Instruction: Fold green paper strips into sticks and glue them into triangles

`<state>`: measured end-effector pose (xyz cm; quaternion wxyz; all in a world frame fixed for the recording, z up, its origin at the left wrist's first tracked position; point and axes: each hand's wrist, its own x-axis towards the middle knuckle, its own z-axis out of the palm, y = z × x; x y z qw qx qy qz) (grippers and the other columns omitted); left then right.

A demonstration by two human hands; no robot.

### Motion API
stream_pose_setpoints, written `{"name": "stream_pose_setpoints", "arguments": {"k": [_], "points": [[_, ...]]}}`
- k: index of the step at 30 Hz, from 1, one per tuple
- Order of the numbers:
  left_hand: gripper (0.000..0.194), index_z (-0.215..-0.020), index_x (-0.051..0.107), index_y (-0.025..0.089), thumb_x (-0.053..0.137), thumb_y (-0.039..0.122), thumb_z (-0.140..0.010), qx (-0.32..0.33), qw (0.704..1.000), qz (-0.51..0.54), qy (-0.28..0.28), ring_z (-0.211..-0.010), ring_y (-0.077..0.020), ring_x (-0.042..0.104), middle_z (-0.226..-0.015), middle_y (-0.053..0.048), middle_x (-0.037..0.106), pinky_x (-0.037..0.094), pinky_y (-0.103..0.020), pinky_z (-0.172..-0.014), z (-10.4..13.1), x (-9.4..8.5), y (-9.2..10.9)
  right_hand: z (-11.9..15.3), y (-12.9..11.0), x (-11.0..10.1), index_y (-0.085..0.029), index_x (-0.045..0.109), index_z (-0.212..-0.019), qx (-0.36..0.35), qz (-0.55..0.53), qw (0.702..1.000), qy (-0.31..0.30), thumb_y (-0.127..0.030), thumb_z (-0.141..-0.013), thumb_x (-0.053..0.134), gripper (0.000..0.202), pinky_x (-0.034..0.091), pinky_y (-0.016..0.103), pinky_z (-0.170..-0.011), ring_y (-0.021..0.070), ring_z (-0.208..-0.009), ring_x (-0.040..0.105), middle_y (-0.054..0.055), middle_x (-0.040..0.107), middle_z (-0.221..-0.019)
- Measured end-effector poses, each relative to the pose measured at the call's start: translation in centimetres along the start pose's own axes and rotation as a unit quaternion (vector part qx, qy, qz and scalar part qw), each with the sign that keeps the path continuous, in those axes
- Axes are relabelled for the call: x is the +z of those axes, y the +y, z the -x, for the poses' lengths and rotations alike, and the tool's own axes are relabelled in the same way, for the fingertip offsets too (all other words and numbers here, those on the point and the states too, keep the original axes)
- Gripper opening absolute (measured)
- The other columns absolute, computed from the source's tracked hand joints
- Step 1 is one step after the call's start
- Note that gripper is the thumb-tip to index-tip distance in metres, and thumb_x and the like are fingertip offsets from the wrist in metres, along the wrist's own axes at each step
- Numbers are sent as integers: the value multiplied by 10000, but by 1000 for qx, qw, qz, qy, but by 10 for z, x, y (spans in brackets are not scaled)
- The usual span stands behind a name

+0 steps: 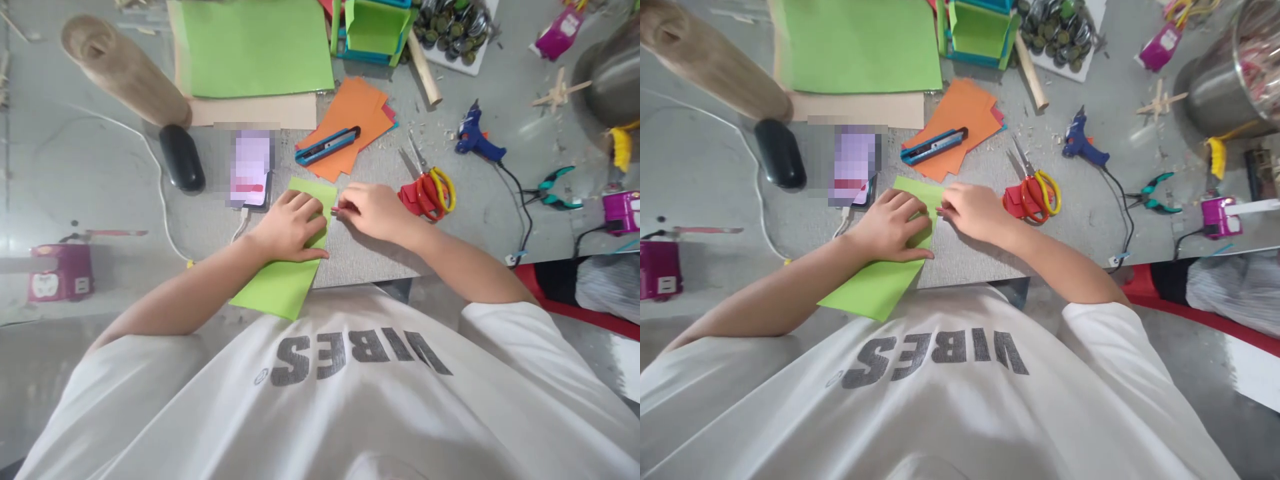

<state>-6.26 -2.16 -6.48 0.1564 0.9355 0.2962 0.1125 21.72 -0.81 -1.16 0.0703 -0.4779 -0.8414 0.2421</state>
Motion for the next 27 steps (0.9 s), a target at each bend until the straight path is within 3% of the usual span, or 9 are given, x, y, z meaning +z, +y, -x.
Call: {"name": "stream_pose_setpoints", "arguments": {"k": [3, 6, 10, 17, 22, 25, 27], "points": [[831, -1136, 852, 257, 542, 1024, -1062, 14, 1000, -25, -13, -1098, -437, 755, -1190, -197, 803, 640, -685, -1009, 0, -1, 1, 5, -12, 17, -222, 795, -998, -22, -23, 999, -16, -275, -1166, 749, 182, 379, 379, -801, 226, -908, 650, 58, 787, -1028], [871, -1132, 851, 242, 537, 1050, -1045, 19, 1000, -22, -8, -1044, -421, 747, -1153, -192, 784, 646, -664, -977, 0, 0, 2, 7, -14, 29, -223, 795, -1037, -39, -45, 998, -22, -285, -1187, 695, 190, 413, 379, -824, 234, -928, 654, 63, 772, -1034], [926, -1216, 848, 213, 555, 1069, -1018, 10, 1000, -16, -16, -1141, -464, 744, -1236, -226, 777, 642, -704, -1032, -1, 1, 2, 2, -7, 34, -213, 792, -1074, -35, -30, 999, 15, -315, -1235, 610, 264, 462, 392, -869, 252, -952, 667, 102, 783, -1081], [951, -1222, 818, 240, 524, 1115, -988, -10, 999, -4, -30, -1192, -488, 721, -1317, -230, 769, 622, -731, -1060, -1, 1, 3, -21, 29, 28, -234, 754, -1079, 35, -6, 995, 90, -323, -1227, 641, 206, 533, 400, -960, 276, -1028, 726, 117, 813, -1139], [1005, -1310, 773, 250, 545, 1159, -946, -43, 999, 26, 3, -1275, -501, 700, -1451, -225, 756, 578, -732, -1142, 1, 7, 2, -18, 38, 25, -248, 758, -1149, 76, 40, 986, 145, -285, -1245, 529, 251, 545, 440, -1009, 312, -1125, 735, 153, 824, -1229], [958, -1444, 721, 209, 564, 1058, -1029, -102, 994, 21, 28, -1376, -541, 678, -1568, -269, 712, 543, -756, -1203, 0, 13, 4, -12, 33, 26, -241, 771, -1180, 24, 35, 987, 152, -313, -1266, 508, 286, 547, 447, -1034, 308, -1132, 741, 142, 821, -1233], [771, -1525, 686, 187, 519, 846, -1161, -136, 990, 14, 38, -1442, -554, 659, -1610, -286, 686, 522, -781, -1237, -1, 16, 5, -13, 30, 30, -234, 781, -1167, -23, 21, 989, 145, -340, -1267, 537, 284, 548, 452, -1029, 314, -1138, 740, 137, 815, -1221]]}}
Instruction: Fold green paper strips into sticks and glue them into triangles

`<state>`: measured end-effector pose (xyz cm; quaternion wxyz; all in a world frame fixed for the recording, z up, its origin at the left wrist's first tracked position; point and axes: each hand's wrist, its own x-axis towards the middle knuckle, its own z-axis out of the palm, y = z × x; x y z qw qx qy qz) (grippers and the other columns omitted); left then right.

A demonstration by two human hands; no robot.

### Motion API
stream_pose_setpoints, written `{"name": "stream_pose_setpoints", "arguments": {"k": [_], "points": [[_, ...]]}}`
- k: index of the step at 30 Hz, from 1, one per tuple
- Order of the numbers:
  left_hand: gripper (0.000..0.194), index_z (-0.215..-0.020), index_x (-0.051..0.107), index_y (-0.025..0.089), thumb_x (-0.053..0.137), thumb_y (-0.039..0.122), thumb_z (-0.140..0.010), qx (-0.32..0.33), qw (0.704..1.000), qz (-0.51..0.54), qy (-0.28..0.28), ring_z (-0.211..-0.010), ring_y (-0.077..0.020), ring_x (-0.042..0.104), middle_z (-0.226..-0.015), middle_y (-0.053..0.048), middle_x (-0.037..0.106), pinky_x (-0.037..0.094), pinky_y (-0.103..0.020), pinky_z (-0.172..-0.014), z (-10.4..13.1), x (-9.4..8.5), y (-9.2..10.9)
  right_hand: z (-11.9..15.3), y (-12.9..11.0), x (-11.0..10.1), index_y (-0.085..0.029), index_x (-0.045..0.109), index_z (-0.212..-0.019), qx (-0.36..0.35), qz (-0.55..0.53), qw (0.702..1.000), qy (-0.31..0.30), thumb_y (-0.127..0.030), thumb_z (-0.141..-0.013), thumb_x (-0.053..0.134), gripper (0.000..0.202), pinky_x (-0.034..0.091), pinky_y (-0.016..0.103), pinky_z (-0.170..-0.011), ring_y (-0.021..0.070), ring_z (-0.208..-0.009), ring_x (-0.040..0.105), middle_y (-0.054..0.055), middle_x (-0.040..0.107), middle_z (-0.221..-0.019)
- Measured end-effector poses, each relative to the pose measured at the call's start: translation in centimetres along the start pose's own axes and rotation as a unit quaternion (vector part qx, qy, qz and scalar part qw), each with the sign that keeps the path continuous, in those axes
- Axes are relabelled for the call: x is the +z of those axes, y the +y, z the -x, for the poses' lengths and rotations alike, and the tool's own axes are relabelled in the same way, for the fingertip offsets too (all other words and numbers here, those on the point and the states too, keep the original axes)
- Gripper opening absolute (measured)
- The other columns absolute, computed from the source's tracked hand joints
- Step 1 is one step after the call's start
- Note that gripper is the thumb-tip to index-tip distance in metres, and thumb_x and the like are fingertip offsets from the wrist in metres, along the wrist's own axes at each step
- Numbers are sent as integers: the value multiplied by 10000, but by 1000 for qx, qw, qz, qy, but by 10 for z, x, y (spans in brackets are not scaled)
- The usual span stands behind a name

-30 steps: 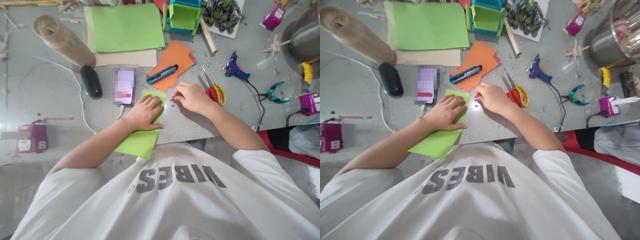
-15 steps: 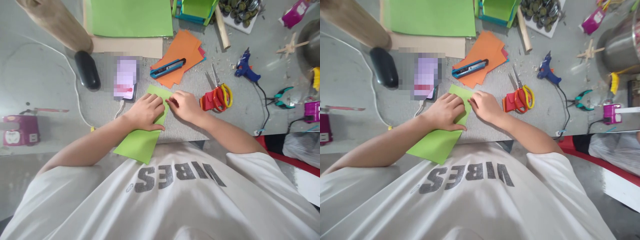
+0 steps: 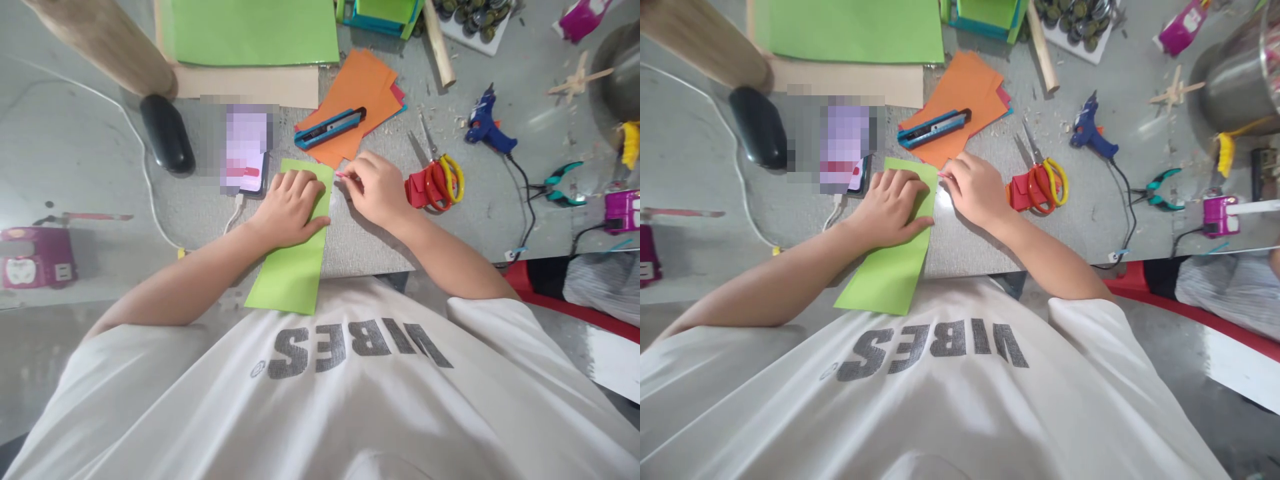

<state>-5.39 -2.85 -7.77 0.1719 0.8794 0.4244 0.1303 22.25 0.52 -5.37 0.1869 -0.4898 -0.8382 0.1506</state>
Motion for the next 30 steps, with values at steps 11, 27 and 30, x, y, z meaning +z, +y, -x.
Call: {"name": "stream_pose_setpoints", "arguments": {"k": [11, 27, 30], "points": [[497, -1554, 748, 235, 422, 259, -1179, -79, 996, -2, 30, -1499, -531, 655, -1599, -245, 700, 531, -792, -1239, -8, 3, 10, 7, -16, 22, -223, 792, -1087, -68, -27, 996, -45, -342, -1230, 602, 266, 499, 478, -980, 334, -1075, 699, 144, 809, -1154], [592, -1681, 677, 284, 603, 574, -1170, -147, 987, -63, -11, -1606, -568, 588, -1684, -241, 661, 486, -769, -1331, 2, -14, 30, 31, -18, 21, -220, 807, -1047, -222, -62, 969, -87, -348, -1227, 614, 293, 412, 426, -852, 284, -921, 642, 94, 770, -995], [730, -1751, 613, 255, 610, 660, -1143, -151, 987, -57, -9, -1635, -597, 547, -1724, -269, 633, 454, -793, -1345, -4, -14, 31, 32, -9, 16, -215, 812, -1060, -227, -32, 970, -77, -357, -1248, 575, 334, 411, 432, -852, 293, -952, 653, 105, 789, -1014]]}}
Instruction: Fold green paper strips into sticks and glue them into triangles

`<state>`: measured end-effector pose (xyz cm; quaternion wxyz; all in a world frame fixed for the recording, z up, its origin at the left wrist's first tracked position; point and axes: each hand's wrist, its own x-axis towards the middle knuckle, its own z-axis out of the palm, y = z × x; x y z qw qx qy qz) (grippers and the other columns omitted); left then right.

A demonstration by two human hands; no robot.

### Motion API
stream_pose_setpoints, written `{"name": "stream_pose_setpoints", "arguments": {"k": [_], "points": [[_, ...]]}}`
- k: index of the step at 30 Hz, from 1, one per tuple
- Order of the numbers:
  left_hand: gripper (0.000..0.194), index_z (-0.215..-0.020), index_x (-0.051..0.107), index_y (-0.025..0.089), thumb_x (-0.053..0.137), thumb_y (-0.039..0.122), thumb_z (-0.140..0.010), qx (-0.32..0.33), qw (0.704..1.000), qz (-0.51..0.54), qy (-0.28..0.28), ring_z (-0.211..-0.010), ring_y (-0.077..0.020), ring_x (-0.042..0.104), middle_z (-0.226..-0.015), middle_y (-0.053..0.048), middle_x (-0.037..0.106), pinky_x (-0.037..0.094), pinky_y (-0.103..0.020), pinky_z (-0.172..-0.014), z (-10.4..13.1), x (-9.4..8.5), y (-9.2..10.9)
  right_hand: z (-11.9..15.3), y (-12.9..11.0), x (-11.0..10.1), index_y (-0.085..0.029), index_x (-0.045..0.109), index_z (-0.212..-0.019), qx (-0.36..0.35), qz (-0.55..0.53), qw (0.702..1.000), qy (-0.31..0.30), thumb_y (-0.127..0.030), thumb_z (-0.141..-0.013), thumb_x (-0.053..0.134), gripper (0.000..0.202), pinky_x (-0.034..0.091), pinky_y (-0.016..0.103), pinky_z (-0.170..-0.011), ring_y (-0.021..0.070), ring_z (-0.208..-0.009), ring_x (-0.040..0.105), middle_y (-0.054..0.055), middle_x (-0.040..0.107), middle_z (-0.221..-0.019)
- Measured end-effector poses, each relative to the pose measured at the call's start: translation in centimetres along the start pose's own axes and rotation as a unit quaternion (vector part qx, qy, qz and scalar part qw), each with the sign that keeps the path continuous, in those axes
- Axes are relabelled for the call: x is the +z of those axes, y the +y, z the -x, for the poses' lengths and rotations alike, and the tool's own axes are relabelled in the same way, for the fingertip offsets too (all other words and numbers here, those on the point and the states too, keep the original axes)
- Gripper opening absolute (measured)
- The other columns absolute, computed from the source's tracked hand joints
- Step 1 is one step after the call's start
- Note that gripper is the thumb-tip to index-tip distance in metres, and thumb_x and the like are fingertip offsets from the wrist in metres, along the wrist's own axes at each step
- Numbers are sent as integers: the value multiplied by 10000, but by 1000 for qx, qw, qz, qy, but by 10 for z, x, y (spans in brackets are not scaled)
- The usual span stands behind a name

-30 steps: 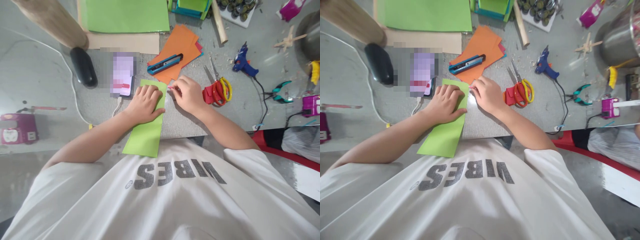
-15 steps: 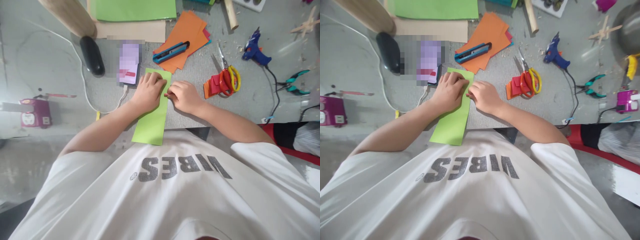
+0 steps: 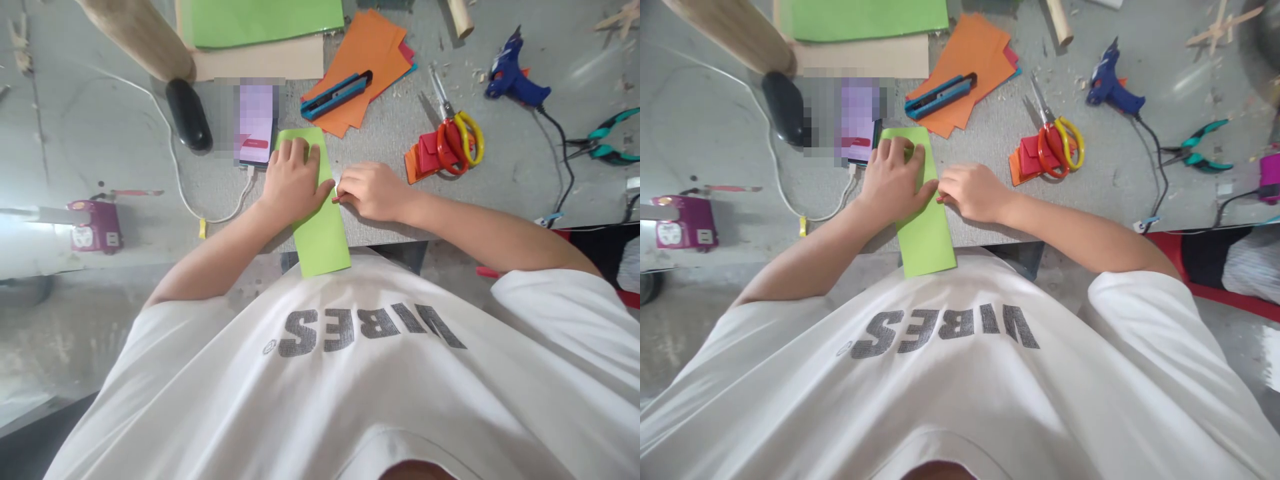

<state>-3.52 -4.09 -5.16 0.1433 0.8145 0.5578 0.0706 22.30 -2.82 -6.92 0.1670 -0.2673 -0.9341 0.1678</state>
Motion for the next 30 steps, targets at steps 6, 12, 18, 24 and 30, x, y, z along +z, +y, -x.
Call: {"name": "stream_pose_setpoints", "arguments": {"k": [6, 12, 18, 24, 30], "points": [[780, -1782, 577, 266, 569, 683, -1124, -28, 999, 23, 17, -1660, -610, 493, -1735, -259, 623, 420, -827, -1341, -14, 3, 4, -11, 18, 0, -200, 833, -1141, 43, 35, 998, 17, -412, -1273, 550, 378, 445, 467, -923, 332, -1073, 671, 145, 825, -1136], [814, -1824, 538, 303, 507, 689, -1108, -47, 998, 43, 19, -1689, -619, 443, -1755, -230, 620, 390, -854, -1335, -11, 0, 10, -9, 17, 9, -200, 841, -1153, 13, -2, 1000, 13, -367, -1274, 524, 378, 468, 464, -931, 324, -1071, 655, 140, 806, -1130], [946, -1877, 456, 360, 393, 853, -1073, -62, 997, 55, 0, -1693, -577, 297, -1676, -143, 656, 244, -867, -1356, -15, 9, 4, 20, 2, 5, -204, 851, -1123, -42, -32, 998, 17, -326, -1281, 503, 401, 500, 457, -910, 303, -1025, 654, 128, 798, -1093], [1069, -1885, 418, 314, 340, 980, -1053, -8, 998, 64, 1, -1709, -547, 168, -1658, -120, 679, 137, -812, -1340, -17, 19, -7, 40, -17, 1, -214, 853, -1094, -56, -53, 997, 10, -286, -1279, 507, 399, 539, 450, -893, 284, -977, 676, 108, 799, -1041], [1169, -1875, 420, 291, 517, 1044, -986, 1, 997, 73, 12, -1716, -540, 87, -1705, -110, 669, 91, -808, -1338, -10, 21, -2, 53, -23, 3, -224, 816, -1111, -38, -89, 994, 53, -415, -1302, 548, 381, 536, 434, -873, 271, -976, 696, 102, 818, -1057]]}}
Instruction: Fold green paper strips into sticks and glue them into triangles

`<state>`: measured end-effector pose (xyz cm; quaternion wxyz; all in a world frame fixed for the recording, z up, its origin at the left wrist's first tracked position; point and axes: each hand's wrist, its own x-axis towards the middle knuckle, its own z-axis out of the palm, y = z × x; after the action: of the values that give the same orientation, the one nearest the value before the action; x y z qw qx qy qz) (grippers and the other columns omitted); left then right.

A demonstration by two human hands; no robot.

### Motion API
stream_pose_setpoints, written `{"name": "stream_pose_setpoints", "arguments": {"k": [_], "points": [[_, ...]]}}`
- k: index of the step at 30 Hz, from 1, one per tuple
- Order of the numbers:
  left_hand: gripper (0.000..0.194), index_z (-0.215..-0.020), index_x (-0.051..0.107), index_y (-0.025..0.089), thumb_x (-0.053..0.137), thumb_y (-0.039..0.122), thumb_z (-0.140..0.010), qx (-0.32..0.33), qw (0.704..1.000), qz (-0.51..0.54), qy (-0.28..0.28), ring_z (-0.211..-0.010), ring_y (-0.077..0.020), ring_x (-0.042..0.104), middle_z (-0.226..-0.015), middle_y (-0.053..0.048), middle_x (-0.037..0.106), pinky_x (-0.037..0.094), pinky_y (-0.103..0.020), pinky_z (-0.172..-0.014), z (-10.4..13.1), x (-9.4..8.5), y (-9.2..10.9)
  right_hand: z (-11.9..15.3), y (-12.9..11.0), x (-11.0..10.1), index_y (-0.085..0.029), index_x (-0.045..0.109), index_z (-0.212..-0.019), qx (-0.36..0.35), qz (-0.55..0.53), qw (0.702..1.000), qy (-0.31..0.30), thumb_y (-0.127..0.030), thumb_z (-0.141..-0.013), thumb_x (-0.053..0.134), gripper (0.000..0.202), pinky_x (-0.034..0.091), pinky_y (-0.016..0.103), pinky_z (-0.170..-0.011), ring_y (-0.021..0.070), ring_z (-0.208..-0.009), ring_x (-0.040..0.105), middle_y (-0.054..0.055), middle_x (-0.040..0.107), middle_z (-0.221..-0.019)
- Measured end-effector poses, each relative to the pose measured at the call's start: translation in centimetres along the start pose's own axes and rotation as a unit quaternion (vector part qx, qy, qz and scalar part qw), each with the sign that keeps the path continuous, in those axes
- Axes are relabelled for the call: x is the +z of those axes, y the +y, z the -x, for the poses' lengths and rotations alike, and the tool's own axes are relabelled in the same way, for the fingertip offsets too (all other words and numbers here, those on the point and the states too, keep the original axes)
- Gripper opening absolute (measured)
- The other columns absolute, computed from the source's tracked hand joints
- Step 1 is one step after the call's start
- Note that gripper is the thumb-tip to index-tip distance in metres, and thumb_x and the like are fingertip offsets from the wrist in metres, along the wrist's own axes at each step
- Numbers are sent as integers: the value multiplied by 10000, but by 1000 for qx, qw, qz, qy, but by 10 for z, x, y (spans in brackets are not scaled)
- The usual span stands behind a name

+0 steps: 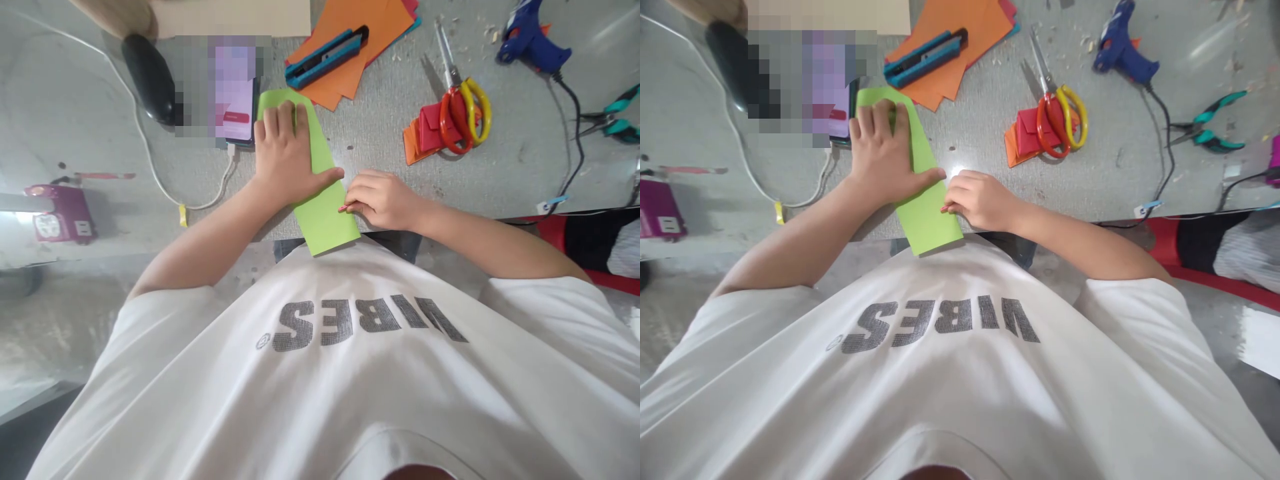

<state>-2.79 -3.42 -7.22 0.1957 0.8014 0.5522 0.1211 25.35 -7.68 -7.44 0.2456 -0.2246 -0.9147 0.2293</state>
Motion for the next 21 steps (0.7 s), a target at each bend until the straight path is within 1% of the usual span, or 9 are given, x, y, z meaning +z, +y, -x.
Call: {"name": "stream_pose_setpoints", "arguments": {"k": [2, 5, 7, 9, 11, 13, 17, 21], "points": [[1088, -1852, 443, 292, 548, 994, -1028, 2, 1000, -7, 14, -1700, -515, 110, -1707, -107, 659, 99, -794, -1337, 0, 3, 2, 0, 1, -3, -247, 801, -1082, 36, -4, 999, 9, -442, -1289, 572, 365, 528, 450, -891, 279, -971, 695, 92, 809, -1042], [882, -1788, 510, 288, 538, 868, -1124, -13, 999, -22, 23, -1678, -469, 141, -1717, -103, 627, 125, -781, -1340, -3, 4, 10, -2, 4, -12, -258, 781, -1053, 101, 3, 995, 24, -420, -1252, 623, 302, 524, 471, -912, 295, -981, 691, 96, 795, -1051], [730, -1742, 558, 299, 468, 766, -1190, -12, 1000, -26, 6, -1663, -436, 181, -1709, -95, 625, 156, -777, -1346, -5, 1, 17, -4, 6, -19, -259, 776, -1050, 141, 4, 990, 31, -405, -1220, 670, 248, 524, 476, -912, 299, -982, 685, 99, 787, -1071], [630, -1712, 592, 330, 374, 673, -1231, 8, 999, -21, -28, -1643, -414, 251, -1696, -81, 638, 204, -761, -1348, -6, -3, 24, -5, 9, -26, -264, 777, -1056, 176, 0, 984, 35, -406, -1200, 700, 217, 528, 477, -906, 298, -974, 679, 97, 781, -1082], [607, -1699, 605, 364, 335, 642, -1232, 30, 998, -16, -56, -1640, -413, 300, -1687, -70, 653, 240, -749, -1349, -6, -7, 27, -7, 12, -31, -270, 780, -1056, 204, -8, 978, 39, -420, -1192, 716, 212, 536, 478, -892, 298, -963, 677, 96, 784, -1081], [622, -1697, 600, 379, 385, 692, -1204, 41, 997, -15, -67, -1660, -428, 304, -1680, -69, 664, 238, -753, -1360, -5, -8, 27, -8, 16, -35, -276, 778, -1043, 219, -20, 975, 42, -433, -1185, 736, 216, 544, 479, -874, 297, -947, 679, 96, 794, -1073], [710, -1708, 566, 378, 537, 797, -1135, 51, 996, -2, -67, -1685, -444, 280, -1670, -80, 677, 205, -771, -1381, -3, -6, 21, -12, 20, -37, -282, 781, -1030, 225, -37, 973, 41, -477, -1177, 773, 244, 558, 479, -854, 284, -913, 680, 88, 802, -1051], [743, -1751, 518, 395, 545, 805, -1131, 44, 996, 5, -75, -1712, -448, 270, -1701, -79, 658, 183, -783, -1400, -4, -6, 17, -19, 20, -35, -279, 807, -1050, 224, -41, 973, 21, -517, -1179, 783, 272, 554, 471, -850, 272, -905, 676, 83, 799, -1056]]}}
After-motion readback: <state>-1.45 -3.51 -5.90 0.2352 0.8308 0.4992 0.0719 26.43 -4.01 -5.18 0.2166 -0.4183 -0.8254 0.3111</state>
